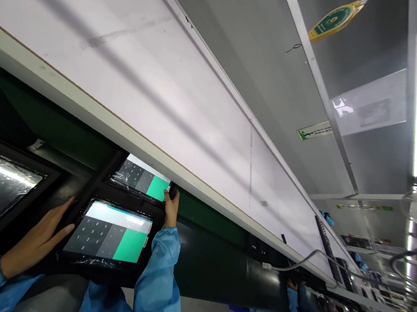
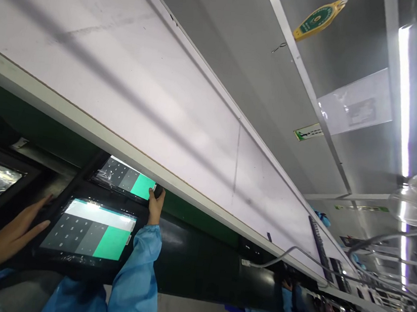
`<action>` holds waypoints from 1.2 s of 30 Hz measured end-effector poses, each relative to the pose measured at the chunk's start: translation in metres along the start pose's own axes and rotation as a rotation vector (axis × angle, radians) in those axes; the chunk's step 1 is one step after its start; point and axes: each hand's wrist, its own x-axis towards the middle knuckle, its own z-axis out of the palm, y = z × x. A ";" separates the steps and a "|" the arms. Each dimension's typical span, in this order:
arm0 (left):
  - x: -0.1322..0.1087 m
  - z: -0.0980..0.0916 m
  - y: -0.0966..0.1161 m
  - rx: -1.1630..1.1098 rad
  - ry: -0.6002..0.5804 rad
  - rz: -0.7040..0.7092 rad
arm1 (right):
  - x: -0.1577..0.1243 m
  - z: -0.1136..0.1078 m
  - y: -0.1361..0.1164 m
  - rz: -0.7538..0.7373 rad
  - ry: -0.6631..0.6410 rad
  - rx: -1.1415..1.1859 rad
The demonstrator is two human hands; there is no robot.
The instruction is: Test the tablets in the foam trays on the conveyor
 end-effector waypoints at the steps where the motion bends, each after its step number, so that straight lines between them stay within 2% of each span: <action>1: -0.001 0.001 0.000 0.002 0.006 0.005 | 0.001 0.000 0.000 0.006 0.007 0.006; 5: -0.004 0.001 0.001 0.004 0.029 0.007 | -0.002 -0.002 -0.001 0.039 0.003 0.040; 9: 0.001 0.001 -0.001 -0.016 0.003 -0.011 | -0.002 -0.001 -0.003 0.074 -0.017 0.074; 13: 0.008 -0.002 -0.001 0.013 0.009 0.015 | 0.005 0.005 -0.010 0.114 0.013 0.099; 15: 0.009 -0.006 0.001 0.030 -0.003 0.038 | -0.001 0.005 -0.010 0.130 0.018 0.123; 18: 0.008 -0.010 0.005 0.049 -0.028 0.055 | -0.041 -0.004 -0.001 0.149 0.001 0.165; 23: 0.005 -0.005 0.006 0.096 0.012 0.117 | -0.154 -0.024 0.031 0.177 -0.091 0.184; 26: 0.008 -0.001 0.007 0.117 0.057 0.126 | -0.196 -0.028 0.044 0.184 -0.111 0.177; 28: 0.011 -0.001 0.008 0.119 0.068 0.109 | -0.206 -0.026 0.046 0.164 -0.105 0.156; 31: 0.014 -0.005 0.009 0.118 0.071 0.103 | -0.206 -0.023 0.044 0.140 -0.092 0.140; 36: 0.010 -0.007 0.005 0.126 0.058 0.148 | -0.205 -0.026 0.041 0.125 -0.156 0.213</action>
